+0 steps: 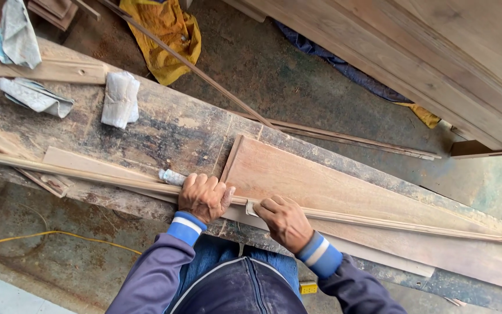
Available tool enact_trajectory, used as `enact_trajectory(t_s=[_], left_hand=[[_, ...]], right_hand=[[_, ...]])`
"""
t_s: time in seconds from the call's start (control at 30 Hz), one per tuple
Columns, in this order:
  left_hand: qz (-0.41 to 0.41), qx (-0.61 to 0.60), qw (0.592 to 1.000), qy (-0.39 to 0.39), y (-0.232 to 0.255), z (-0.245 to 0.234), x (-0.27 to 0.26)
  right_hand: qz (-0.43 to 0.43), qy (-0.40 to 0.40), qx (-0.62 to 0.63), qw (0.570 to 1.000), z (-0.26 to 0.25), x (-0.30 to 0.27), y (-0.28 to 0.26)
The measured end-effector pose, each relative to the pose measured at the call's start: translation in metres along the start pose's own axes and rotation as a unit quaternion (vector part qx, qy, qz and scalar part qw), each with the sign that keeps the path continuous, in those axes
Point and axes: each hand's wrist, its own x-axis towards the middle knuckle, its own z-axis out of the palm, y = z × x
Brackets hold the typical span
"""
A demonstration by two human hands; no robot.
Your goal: Sanding and cleaning several narrow strips of wood using sandpaper and a cloth.
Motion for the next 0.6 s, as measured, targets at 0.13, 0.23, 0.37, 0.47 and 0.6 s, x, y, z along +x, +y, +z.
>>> enact_trajectory(t_s=[0.13,0.23,0.37,0.47,0.6], left_hand=[[0.006,-0.002,1.000,0.015,-0.001,0.001,-0.001],[0.003,0.000,1.000,0.015,-0.003,0.002,0.000],[0.003,-0.001,1.000,0.012,0.001,0.000,-0.001],[0.002,0.005,1.000,0.008,-0.001,-0.002,-0.001],[0.008,-0.003,1.000,0.007,-0.001,0.001,-0.001]], right_hand=[[-0.009,0.021,0.009,1.000,-0.021,-0.040,0.026],[0.059,-0.010,-0.002,0.998,-0.022,-0.061,0.043],[0.012,-0.029,-0.010,0.999,0.004,-0.019,0.016],[-0.004,-0.017,0.008,1.000,-0.001,-0.005,0.004],[0.039,-0.017,0.003,0.999,-0.013,-0.067,0.046]])
